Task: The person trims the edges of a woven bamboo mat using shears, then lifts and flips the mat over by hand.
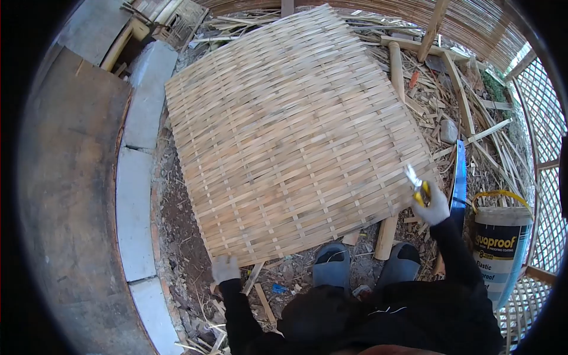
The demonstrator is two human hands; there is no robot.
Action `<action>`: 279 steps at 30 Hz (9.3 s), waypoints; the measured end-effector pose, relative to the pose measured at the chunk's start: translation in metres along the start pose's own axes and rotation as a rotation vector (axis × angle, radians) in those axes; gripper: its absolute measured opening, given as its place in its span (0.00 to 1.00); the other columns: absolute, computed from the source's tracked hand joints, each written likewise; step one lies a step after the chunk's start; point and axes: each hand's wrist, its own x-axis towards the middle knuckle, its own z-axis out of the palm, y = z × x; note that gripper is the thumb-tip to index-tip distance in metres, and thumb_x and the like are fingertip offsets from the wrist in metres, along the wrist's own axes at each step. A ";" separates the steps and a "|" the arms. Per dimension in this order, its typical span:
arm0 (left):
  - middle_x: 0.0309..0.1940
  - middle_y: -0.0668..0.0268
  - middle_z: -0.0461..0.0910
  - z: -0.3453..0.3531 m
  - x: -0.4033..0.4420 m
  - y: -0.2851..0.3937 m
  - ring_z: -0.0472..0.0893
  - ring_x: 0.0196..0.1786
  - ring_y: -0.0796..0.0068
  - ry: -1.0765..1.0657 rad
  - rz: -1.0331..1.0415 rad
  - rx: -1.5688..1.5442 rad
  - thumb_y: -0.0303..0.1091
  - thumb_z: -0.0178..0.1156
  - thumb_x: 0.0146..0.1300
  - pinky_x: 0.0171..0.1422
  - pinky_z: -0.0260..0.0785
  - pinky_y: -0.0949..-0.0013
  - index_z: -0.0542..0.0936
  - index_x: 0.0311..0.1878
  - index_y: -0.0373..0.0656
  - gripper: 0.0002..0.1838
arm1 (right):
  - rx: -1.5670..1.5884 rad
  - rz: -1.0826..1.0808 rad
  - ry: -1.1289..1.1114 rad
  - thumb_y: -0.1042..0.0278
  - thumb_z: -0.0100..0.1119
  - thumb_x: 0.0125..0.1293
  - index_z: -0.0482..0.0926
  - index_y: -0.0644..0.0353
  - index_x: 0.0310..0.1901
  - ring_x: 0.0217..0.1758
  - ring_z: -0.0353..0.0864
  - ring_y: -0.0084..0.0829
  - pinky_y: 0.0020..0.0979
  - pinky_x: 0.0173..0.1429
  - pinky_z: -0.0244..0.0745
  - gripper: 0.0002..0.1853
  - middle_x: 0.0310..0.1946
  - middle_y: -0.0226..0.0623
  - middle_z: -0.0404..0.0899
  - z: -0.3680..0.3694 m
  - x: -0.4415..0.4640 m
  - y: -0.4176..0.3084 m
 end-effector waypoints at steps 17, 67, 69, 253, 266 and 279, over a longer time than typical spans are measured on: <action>0.68 0.39 0.74 0.066 -0.106 0.123 0.74 0.69 0.34 0.098 0.076 -0.220 0.44 0.75 0.61 0.74 0.66 0.38 0.81 0.64 0.39 0.31 | -0.229 0.226 0.369 0.48 0.75 0.55 0.78 0.65 0.52 0.52 0.86 0.58 0.53 0.58 0.79 0.32 0.45 0.57 0.85 -0.005 0.087 0.023; 0.80 0.44 0.66 0.090 0.148 0.496 0.61 0.82 0.39 0.112 0.708 -0.132 0.53 0.68 0.69 0.86 0.48 0.36 0.74 0.74 0.39 0.38 | -0.342 -0.141 0.041 0.57 0.66 0.67 0.74 0.61 0.53 0.43 0.88 0.60 0.55 0.48 0.81 0.20 0.37 0.55 0.86 -0.019 0.300 -0.013; 0.80 0.44 0.66 0.104 0.154 0.505 0.60 0.83 0.40 0.168 0.687 -0.092 0.55 0.66 0.70 0.86 0.47 0.35 0.74 0.75 0.40 0.38 | -0.466 -0.063 -0.010 0.54 0.66 0.71 0.74 0.62 0.54 0.46 0.90 0.57 0.54 0.50 0.83 0.21 0.40 0.54 0.88 -0.003 0.344 -0.034; 0.77 0.49 0.70 0.107 0.175 0.507 0.63 0.81 0.43 0.163 0.653 -0.174 0.52 0.64 0.70 0.84 0.50 0.38 0.76 0.74 0.44 0.34 | -0.586 0.181 -0.186 0.44 0.64 0.68 0.88 0.62 0.57 0.63 0.88 0.49 0.41 0.65 0.82 0.29 0.55 0.54 0.89 0.084 0.500 -0.053; 0.78 0.52 0.70 0.111 0.173 0.508 0.62 0.82 0.46 0.170 0.638 -0.154 0.52 0.63 0.70 0.85 0.48 0.39 0.76 0.75 0.45 0.34 | -0.477 -0.193 -0.347 0.45 0.68 0.66 0.82 0.62 0.54 0.48 0.89 0.58 0.51 0.54 0.84 0.27 0.43 0.56 0.89 0.077 0.358 -0.081; 0.79 0.51 0.70 0.109 0.173 0.507 0.62 0.83 0.46 0.155 0.639 -0.158 0.53 0.62 0.71 0.86 0.47 0.40 0.76 0.76 0.44 0.35 | -0.589 -0.213 -0.427 0.43 0.68 0.65 0.86 0.62 0.46 0.47 0.90 0.55 0.50 0.53 0.85 0.25 0.41 0.54 0.89 0.109 0.361 -0.113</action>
